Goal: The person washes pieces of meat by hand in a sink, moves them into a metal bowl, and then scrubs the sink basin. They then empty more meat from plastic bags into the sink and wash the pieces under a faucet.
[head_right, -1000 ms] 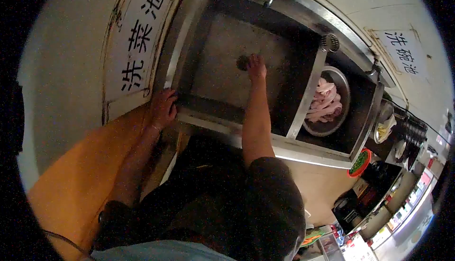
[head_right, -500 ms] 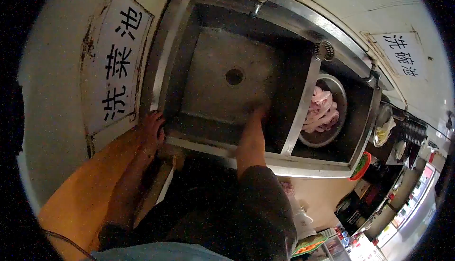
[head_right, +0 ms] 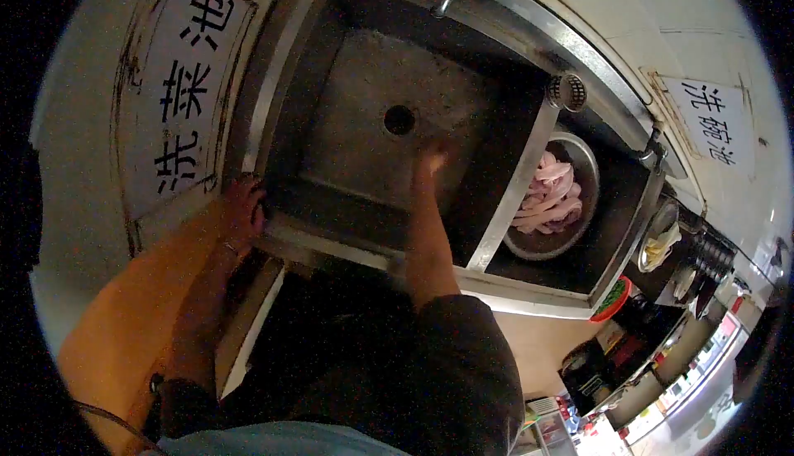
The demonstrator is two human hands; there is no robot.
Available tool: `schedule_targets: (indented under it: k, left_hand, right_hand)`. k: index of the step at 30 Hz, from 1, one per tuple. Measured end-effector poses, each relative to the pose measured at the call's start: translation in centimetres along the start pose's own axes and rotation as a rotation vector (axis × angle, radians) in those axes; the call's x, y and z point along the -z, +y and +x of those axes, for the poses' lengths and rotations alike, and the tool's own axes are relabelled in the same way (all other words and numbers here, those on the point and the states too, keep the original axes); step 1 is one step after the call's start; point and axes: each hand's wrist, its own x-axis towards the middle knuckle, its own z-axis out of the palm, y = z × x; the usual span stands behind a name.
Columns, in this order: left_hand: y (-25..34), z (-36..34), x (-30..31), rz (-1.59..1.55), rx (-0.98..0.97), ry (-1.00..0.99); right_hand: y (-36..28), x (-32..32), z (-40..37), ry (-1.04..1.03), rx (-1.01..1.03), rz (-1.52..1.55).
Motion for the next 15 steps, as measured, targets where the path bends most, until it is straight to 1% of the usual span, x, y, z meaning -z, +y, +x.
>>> schedule_targets:
  k: [2, 3, 5, 7, 8, 9, 11, 13, 15]
  left_hand:
    - [-0.2, -0.3, -0.4, -0.017, -0.013, 0.045]
    - [-0.2, -0.4, -0.4, -0.022, 0.002, 0.047]
    - [-0.4, -0.3, -0.5, -0.022, -0.043, 0.078]
    - [-1.4, -0.7, -1.6, -0.079, -0.037, 0.099]
    - [-1.7, -1.1, -2.0, -0.134, -0.041, 0.116]
    - [-1.3, -1.1, -1.7, -0.137, -0.024, 0.114]
    - [0.1, -0.3, -0.1, 0.009, -0.031, 0.097]
    - [0.0, -0.3, -0.1, 0.008, -0.023, 0.079]
    - [0.0, -0.3, 0.3, 0.009, -0.021, 0.063]
  right_hand:
    - [0.1, 4.0, -2.4, 0.134, -0.251, 0.215]
    - [0.7, 6.2, -2.9, 0.112, -0.347, 0.174]
    - [1.2, 7.6, -4.2, 0.113, -0.364, 0.115]
    - [2.8, 5.8, -3.7, 0.078, -0.282, -0.079]
    - [3.7, 4.3, -3.1, 0.021, -0.223, -0.2]
    - [4.1, 2.6, -2.2, -0.066, -0.149, -0.322]
    - [4.1, -1.4, 1.0, -0.281, 0.02, -0.549]
    - [2.8, -3.9, 2.6, -0.444, 0.112, -0.586]
    - [0.8, -4.6, 2.3, -0.525, 0.111, -0.458]
